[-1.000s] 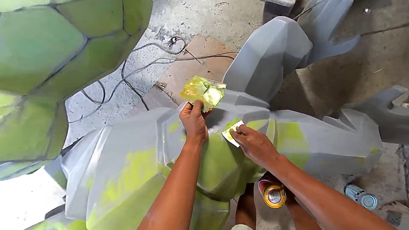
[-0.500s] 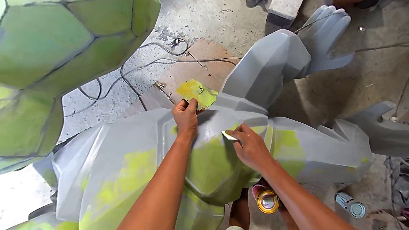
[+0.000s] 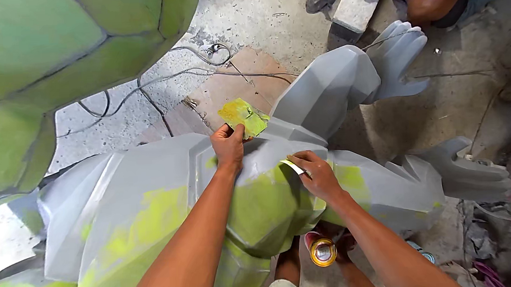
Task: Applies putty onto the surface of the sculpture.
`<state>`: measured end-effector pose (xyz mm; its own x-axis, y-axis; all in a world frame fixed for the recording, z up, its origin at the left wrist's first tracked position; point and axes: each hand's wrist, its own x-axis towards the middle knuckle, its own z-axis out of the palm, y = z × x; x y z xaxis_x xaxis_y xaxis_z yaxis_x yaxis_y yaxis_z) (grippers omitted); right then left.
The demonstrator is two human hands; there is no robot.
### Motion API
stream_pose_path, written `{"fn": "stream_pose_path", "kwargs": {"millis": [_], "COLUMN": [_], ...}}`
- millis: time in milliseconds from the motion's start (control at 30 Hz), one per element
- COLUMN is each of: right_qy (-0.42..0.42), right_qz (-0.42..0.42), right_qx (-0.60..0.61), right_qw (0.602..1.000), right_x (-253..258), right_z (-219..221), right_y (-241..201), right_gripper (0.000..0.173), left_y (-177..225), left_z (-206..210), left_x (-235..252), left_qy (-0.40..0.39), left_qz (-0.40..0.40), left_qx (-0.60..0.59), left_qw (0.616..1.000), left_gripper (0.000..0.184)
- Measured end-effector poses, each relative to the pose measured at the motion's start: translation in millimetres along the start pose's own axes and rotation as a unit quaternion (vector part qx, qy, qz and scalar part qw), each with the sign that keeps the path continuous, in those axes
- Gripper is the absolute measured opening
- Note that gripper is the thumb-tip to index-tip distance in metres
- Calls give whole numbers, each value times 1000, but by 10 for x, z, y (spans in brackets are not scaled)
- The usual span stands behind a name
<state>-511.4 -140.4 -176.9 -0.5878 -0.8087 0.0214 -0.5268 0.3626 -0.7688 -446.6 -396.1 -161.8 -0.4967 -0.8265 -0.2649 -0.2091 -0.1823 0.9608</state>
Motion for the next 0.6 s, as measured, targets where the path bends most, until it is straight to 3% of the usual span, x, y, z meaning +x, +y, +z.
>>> {"fn": "stream_pose_path", "kwargs": {"millis": [200,367,600], "right_qy": [-35,-69,-88], "right_qz": [-11,-65,72], "right_qx": [-119,-99,-59], "right_qw": [992,990,992], "right_x": [-181,-194,82], "right_z": [102,-112,-121], "right_y": [-10,135,-82], "right_gripper": [49,39,35], "left_y": [1,1,0], "left_z": [-16,-15,-23], "left_x": [13,24,23], "left_qy": [3,3,-2], "left_qz": [-10,-16,-12], "left_qx": [-5,-8,-17], "left_qw": [1000,1000,1000], "left_gripper": [10,11,9]}}
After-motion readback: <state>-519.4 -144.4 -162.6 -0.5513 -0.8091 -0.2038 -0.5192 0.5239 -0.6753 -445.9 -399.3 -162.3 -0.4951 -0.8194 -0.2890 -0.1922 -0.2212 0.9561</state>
